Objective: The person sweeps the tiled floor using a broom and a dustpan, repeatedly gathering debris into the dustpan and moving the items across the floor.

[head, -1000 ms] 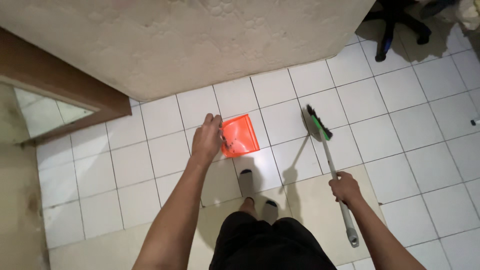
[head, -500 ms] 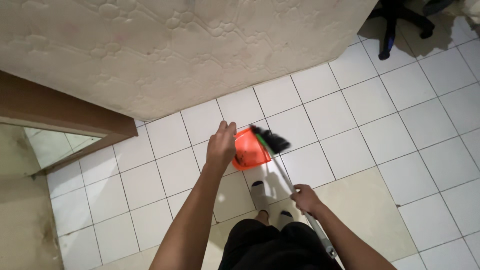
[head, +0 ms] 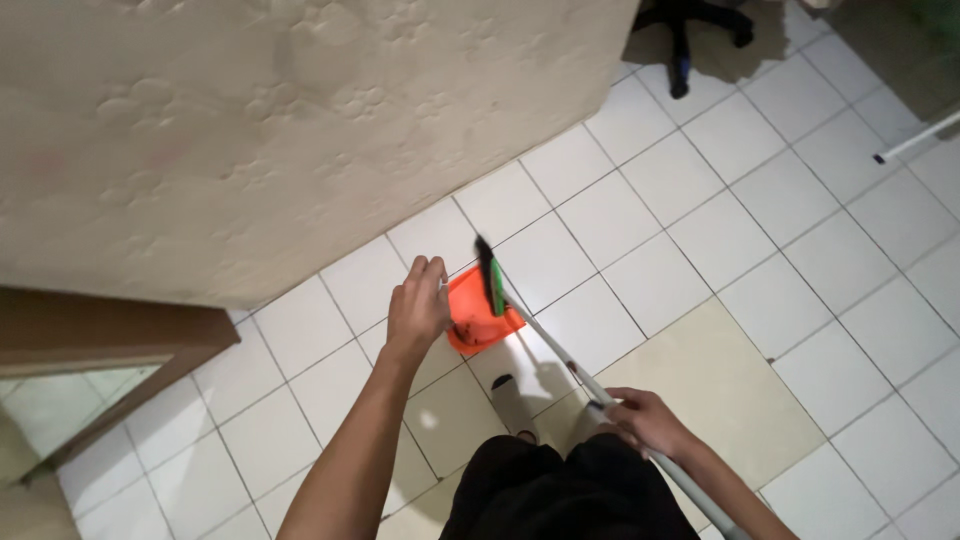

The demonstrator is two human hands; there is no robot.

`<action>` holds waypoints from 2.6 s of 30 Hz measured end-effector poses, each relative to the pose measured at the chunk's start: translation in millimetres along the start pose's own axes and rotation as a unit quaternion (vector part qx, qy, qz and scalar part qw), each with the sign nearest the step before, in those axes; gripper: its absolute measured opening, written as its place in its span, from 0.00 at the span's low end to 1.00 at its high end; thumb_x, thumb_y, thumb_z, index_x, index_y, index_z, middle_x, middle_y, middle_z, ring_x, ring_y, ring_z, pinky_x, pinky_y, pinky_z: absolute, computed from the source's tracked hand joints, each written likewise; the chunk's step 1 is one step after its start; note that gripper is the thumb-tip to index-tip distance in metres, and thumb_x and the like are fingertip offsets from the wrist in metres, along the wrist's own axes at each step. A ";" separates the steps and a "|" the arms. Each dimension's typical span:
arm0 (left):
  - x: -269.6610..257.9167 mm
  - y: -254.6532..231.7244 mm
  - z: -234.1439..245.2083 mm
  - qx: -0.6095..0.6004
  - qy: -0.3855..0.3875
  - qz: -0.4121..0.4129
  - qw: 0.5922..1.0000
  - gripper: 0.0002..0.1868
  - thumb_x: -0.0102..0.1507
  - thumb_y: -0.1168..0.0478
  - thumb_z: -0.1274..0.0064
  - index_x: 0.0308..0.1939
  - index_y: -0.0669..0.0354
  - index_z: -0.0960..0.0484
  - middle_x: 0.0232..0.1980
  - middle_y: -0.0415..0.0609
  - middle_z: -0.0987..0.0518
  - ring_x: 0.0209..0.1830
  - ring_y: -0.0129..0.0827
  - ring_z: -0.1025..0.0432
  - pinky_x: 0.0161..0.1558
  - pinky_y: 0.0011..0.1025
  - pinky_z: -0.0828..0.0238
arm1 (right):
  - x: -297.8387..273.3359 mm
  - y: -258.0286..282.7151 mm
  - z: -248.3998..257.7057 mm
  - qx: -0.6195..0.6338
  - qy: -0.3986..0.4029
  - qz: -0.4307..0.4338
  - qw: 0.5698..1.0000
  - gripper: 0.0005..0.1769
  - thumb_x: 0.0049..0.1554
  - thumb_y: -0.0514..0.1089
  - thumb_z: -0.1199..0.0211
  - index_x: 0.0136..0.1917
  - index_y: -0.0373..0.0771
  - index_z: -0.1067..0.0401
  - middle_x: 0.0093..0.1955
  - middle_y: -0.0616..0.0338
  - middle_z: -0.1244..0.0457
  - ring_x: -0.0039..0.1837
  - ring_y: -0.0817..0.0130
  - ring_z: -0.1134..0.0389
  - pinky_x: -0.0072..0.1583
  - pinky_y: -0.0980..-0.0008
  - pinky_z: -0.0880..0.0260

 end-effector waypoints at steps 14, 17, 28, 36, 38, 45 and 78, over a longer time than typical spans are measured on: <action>52.0 -121.5 -76.0 0.032 0.088 -0.118 0.989 0.07 0.62 0.72 0.52 0.43 0.61 0.30 0.49 0.54 0.28 0.37 0.57 0.24 0.37 0.50 0.25 | -58.5 -36.7 123.3 0.012 -0.234 -0.031 0.972 0.34 0.56 0.40 0.39 0.74 0.29 0.39 0.34 0.48 0.34 0.27 0.64 0.40 0.30 0.61 0.35; 58.4 -132.2 -91.9 0.053 0.105 -0.122 0.986 0.07 0.62 0.73 0.51 0.42 0.62 0.31 0.50 0.54 0.28 0.36 0.57 0.24 0.38 0.50 0.25 | -56.7 -48.6 144.5 -0.025 -0.269 -0.069 0.960 0.34 0.55 0.40 0.39 0.74 0.32 0.36 0.38 0.48 0.33 0.31 0.66 0.36 0.33 0.60 0.30; 75.8 -160.9 -109.0 0.061 0.123 -0.123 0.983 0.11 0.58 0.77 0.49 0.38 0.62 0.32 0.47 0.53 0.28 0.37 0.55 0.25 0.36 0.48 0.24 | 7.6 -107.4 174.3 -0.010 -0.265 -0.116 0.957 0.36 0.54 0.39 0.38 0.75 0.31 0.37 0.34 0.44 0.33 0.31 0.58 0.34 0.35 0.57 0.28; 77.7 -178.2 -116.3 0.015 0.097 -0.133 0.986 0.10 0.56 0.75 0.51 0.39 0.62 0.30 0.47 0.55 0.28 0.39 0.56 0.25 0.37 0.50 0.25 | 64.3 -82.1 111.1 0.019 -0.191 -0.079 0.978 0.33 0.55 0.42 0.37 0.72 0.30 0.34 0.35 0.48 0.32 0.32 0.61 0.34 0.34 0.60 0.29; 80.6 -179.2 -117.8 0.034 0.091 -0.138 0.986 0.10 0.57 0.75 0.51 0.40 0.61 0.29 0.48 0.55 0.27 0.39 0.57 0.24 0.38 0.51 0.26 | 73.4 -69.8 95.7 0.015 -0.173 -0.063 0.983 0.32 0.55 0.42 0.38 0.71 0.29 0.34 0.35 0.50 0.31 0.31 0.61 0.33 0.33 0.61 0.30; 81.2 -176.1 -117.6 0.031 0.060 -0.144 0.987 0.08 0.62 0.70 0.50 0.45 0.57 0.24 0.52 0.54 0.26 0.39 0.58 0.24 0.42 0.51 0.25 | 61.4 -39.1 67.3 0.098 -0.035 0.015 0.994 0.32 0.55 0.39 0.39 0.72 0.30 0.35 0.32 0.51 0.38 0.26 0.67 0.40 0.28 0.67 0.39; 69.4 -271.0 -151.5 0.046 0.093 -0.125 0.987 0.09 0.59 0.72 0.46 0.41 0.60 0.27 0.50 0.52 0.27 0.40 0.56 0.24 0.41 0.51 0.25 | -93.3 -114.2 279.9 0.176 -0.259 -0.077 0.946 0.35 0.61 0.40 0.44 0.80 0.38 0.44 0.36 0.53 0.39 0.29 0.68 0.46 0.31 0.63 0.43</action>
Point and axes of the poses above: each hand's wrist, its own x-axis towards the middle knuckle, its own z-axis out of the back of the hand, y = z × x, the point moved 7 cm from there along x, towards the middle knuckle
